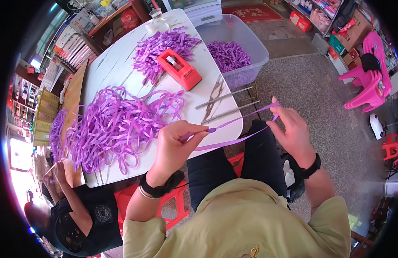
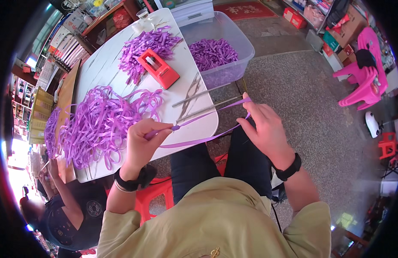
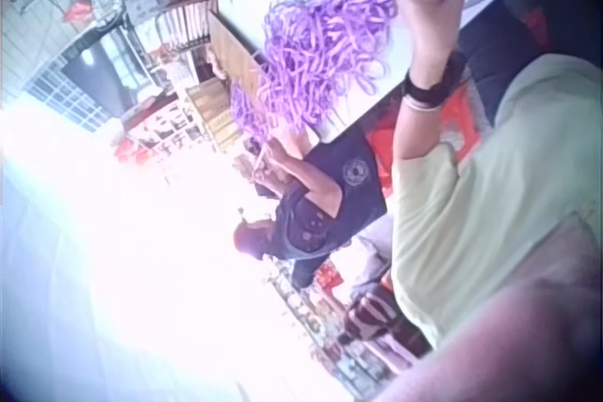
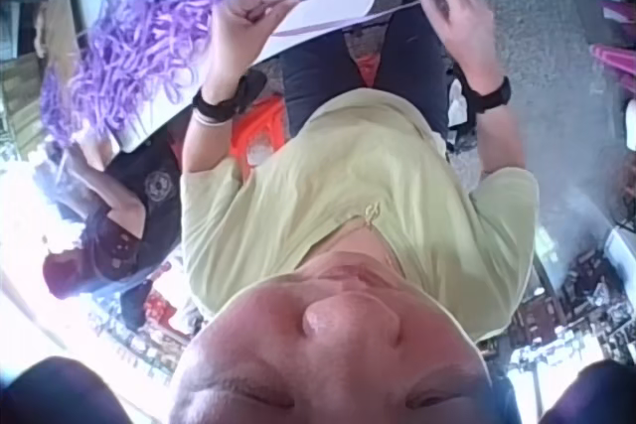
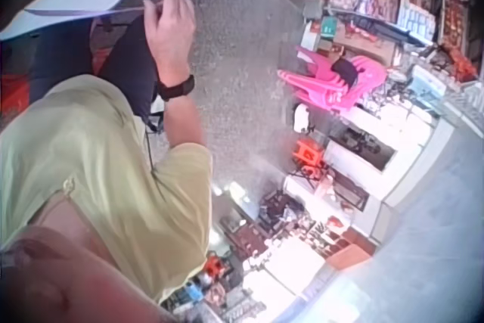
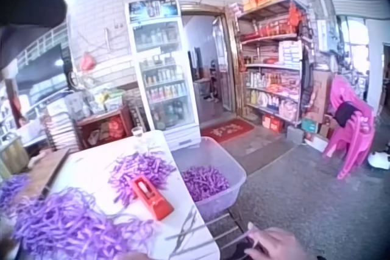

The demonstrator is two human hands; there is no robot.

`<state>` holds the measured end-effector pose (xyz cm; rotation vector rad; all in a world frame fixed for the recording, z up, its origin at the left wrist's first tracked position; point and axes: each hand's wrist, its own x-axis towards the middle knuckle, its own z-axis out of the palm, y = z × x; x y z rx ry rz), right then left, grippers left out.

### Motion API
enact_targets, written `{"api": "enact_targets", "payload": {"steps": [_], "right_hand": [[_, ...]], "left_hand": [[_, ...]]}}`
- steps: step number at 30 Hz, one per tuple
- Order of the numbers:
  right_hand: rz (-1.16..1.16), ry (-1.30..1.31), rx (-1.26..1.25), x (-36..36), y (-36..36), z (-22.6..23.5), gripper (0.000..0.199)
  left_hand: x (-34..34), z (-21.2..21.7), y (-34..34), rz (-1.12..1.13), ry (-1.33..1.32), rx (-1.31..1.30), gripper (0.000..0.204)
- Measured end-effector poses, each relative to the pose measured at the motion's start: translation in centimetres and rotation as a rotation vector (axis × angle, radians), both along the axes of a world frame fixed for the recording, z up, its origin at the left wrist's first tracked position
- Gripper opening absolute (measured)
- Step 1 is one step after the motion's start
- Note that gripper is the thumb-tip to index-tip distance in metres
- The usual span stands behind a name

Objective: Tying and assembling purple ribbons using a wooden jig on a table.

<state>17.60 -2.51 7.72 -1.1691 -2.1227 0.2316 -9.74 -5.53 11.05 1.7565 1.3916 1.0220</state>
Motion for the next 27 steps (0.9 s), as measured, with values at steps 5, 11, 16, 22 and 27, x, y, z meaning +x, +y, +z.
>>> {"api": "enact_targets", "payload": {"steps": [5, 11, 16, 22, 27], "right_hand": [[-0.067, 0.218, -0.171, -1.3, -0.2, -1.2, 0.042], [0.077, 0.631, -0.36, -2.9, -0.2, -1.8, 0.07], [0.203, 0.96, -0.638, -3.1, -0.4, -0.7, 0.066], [0.401, 1.162, -0.962, -2.5, -0.5, 1.3, 0.077], [0.497, 0.991, -1.107, -3.4, -0.7, 1.5, 0.066]], "left_hand": [[0.9, 0.3, -0.2, -0.046, 0.253, 0.358, 0.018], [1.7, 0.8, 0.0, -0.143, 0.451, 0.685, 0.021], [1.7, 0.9, 0.2, -0.265, 0.646, 0.867, 0.033], [2.5, 1.3, 0.1, -0.301, 0.719, 0.973, 0.037], [3.2, 1.4, 0.2, -0.309, 0.727, 1.009, 0.037]]}}
